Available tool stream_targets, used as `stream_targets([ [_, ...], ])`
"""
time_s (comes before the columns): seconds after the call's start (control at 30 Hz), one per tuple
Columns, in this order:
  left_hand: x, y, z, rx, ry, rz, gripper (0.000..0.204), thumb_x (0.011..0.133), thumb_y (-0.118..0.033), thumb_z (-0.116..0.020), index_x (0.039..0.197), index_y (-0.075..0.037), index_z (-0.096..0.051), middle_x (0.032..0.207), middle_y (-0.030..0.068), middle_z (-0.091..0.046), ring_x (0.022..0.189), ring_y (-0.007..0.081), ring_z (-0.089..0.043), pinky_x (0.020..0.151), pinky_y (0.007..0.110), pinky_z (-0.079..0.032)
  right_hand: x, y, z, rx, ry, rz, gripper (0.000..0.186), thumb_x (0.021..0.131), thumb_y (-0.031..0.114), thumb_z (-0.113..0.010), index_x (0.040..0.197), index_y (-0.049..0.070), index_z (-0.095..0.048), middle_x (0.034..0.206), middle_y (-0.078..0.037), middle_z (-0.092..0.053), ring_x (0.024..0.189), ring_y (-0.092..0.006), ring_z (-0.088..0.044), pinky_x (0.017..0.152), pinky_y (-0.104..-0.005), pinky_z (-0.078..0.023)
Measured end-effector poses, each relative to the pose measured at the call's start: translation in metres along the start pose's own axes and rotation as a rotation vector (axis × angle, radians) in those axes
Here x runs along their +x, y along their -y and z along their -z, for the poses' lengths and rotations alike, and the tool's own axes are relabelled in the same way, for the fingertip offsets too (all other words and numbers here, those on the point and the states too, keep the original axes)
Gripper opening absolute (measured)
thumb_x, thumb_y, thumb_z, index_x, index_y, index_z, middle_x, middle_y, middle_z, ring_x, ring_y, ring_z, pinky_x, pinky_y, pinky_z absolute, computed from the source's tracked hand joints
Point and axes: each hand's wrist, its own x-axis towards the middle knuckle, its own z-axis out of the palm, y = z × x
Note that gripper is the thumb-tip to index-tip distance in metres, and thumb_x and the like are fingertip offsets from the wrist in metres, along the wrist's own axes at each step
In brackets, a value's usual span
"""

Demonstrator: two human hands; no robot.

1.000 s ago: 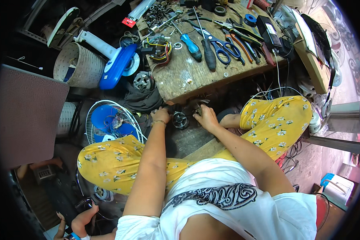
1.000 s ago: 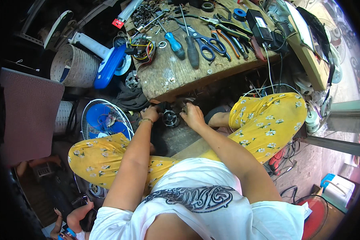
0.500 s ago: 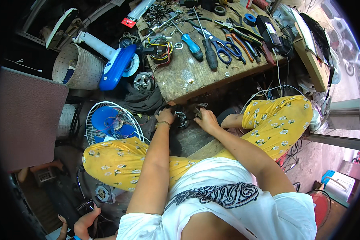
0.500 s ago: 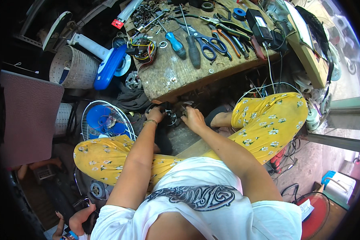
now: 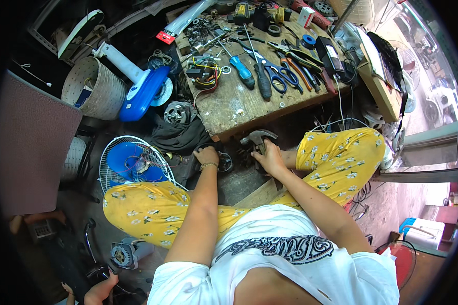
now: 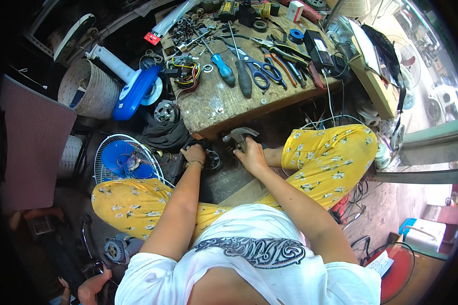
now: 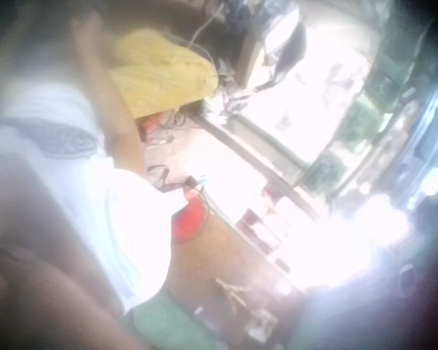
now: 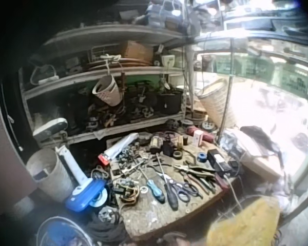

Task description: The person repairs an electric fan motor by using a screwdriver to remove screws, using pliers to pull at internal components, and using a hammer to tap a metal shaft into the motor housing.

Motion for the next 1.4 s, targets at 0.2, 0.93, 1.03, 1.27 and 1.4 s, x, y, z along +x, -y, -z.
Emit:
stream_targets([
  [0.2,0.017,-0.002,-0.014,0.009,0.058,-0.054,0.042,0.085,-0.048,-0.060,0.106,-0.013,-0.072,0.108,0.0114,-0.071,0.108,0.0297,-0.064,0.104,0.063,-0.027,-0.001,-0.004,-0.016,0.044,-0.027,-0.016,0.040,0.075,0.018,-0.078,0.100,-0.006,-0.057,0.092,-0.027,-0.067,0.091,-0.0432,-0.065,0.079,-0.0472,-0.051],
  [0.93,-0.019,0.036,0.058,-0.416,0.249,-0.385,0.046,0.073,-0.017,-0.075,0.118,-0.010,-0.064,0.124,0.0216,-0.057,0.110,0.0388,-0.058,0.092,0.045,-0.049,0.007,-0.003,-0.050,-0.097,0.091,0.099,0.031,0.078,0.016,-0.073,0.097,-0.005,-0.061,0.088,-0.028,-0.065,0.087,-0.0457,-0.062,0.076,-0.0498,-0.050],
  [1.03,-0.029,0.029,0.071,-0.439,0.256,-0.411,0.042,0.072,-0.015,-0.076,0.111,-0.004,-0.064,0.111,0.0228,-0.063,0.106,0.0395,-0.059,0.089,0.045,-0.049,0.009,-0.001,-0.053,-0.144,0.099,0.120,0.030,0.078,0.016,-0.073,0.095,-0.006,-0.061,0.087,-0.029,-0.065,0.086,-0.0449,-0.063,0.074,-0.0492,-0.050],
  [1.27,-0.042,0.020,0.080,-0.661,-0.062,-0.736,0.031,0.073,-0.011,-0.076,0.101,-0.002,-0.068,0.101,0.0224,-0.066,0.096,0.0407,-0.061,0.084,0.046,-0.049,0.012,0.006,-0.063,-0.048,0.026,0.107,0.031,0.076,0.015,-0.075,0.094,-0.006,-0.061,0.082,-0.028,-0.064,0.082,-0.0458,-0.063,0.073,-0.0496,-0.049],
  [1.4,-0.050,0.009,0.065,-0.607,0.043,-0.722,0.023,0.074,-0.009,-0.073,0.096,-0.003,-0.071,0.097,0.0209,-0.067,0.089,0.0396,-0.063,0.081,0.045,-0.050,0.008,0.007,-0.064,0.001,0.069,0.038,0.032,0.076,0.016,-0.075,0.095,-0.005,-0.061,0.082,-0.029,-0.064,0.082,-0.0465,-0.063,0.074,-0.0509,-0.049],
])
